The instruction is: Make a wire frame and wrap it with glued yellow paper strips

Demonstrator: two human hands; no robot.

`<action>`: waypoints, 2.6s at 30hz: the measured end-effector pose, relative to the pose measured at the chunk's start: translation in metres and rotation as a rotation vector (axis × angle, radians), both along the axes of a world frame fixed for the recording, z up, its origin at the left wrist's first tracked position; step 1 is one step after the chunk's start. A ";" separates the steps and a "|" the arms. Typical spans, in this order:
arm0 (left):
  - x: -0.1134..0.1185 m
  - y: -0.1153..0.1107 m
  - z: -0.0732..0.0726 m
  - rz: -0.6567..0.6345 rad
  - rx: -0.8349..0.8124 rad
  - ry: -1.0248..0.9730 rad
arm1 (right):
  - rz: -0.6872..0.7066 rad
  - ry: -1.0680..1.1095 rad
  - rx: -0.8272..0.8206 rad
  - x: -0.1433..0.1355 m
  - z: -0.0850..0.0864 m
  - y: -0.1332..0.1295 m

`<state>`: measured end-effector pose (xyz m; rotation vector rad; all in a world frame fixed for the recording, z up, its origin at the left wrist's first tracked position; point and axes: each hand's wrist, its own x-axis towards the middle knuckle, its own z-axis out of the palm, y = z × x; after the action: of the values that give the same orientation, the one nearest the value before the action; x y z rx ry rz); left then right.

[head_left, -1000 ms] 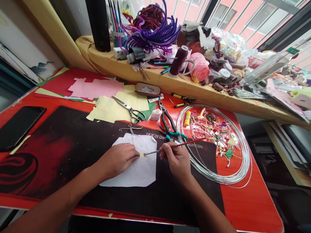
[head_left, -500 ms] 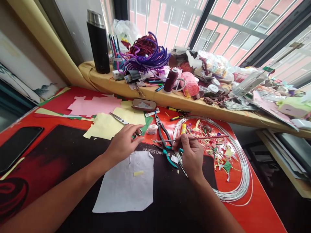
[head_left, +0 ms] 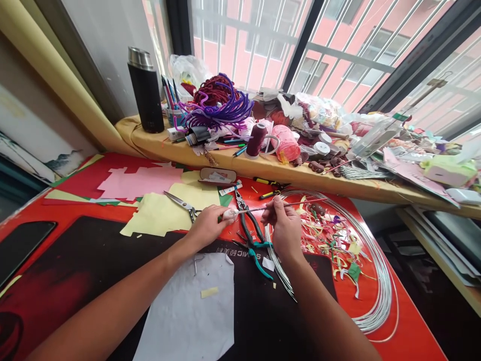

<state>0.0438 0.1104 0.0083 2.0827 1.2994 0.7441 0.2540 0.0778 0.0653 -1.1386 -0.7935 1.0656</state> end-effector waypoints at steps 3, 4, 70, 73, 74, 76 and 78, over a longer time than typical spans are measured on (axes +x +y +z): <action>-0.001 -0.005 0.002 0.021 0.048 -0.016 | 0.006 0.035 -0.033 0.000 -0.003 0.000; -0.001 -0.007 0.003 0.023 0.066 -0.017 | 0.003 0.047 -0.038 0.001 -0.004 0.000; -0.026 -0.018 0.026 0.211 0.082 0.004 | 0.077 0.188 -0.182 0.008 -0.019 -0.077; -0.051 -0.053 0.039 0.007 -0.089 0.028 | 0.077 0.178 -0.212 0.011 -0.020 -0.082; -0.058 -0.064 0.042 -0.076 -0.120 0.055 | 0.070 0.177 -0.218 0.012 -0.021 -0.083; -0.066 -0.083 0.046 -0.229 -0.118 0.120 | 0.059 0.179 -0.222 0.012 -0.023 -0.086; -0.067 -0.097 0.045 -0.348 -0.100 0.187 | 0.063 0.178 -0.225 0.010 -0.025 -0.089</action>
<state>-0.0235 0.0132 0.0536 2.2554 1.0029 0.3336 0.2635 -0.0116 0.0399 -1.1932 -0.5822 1.3151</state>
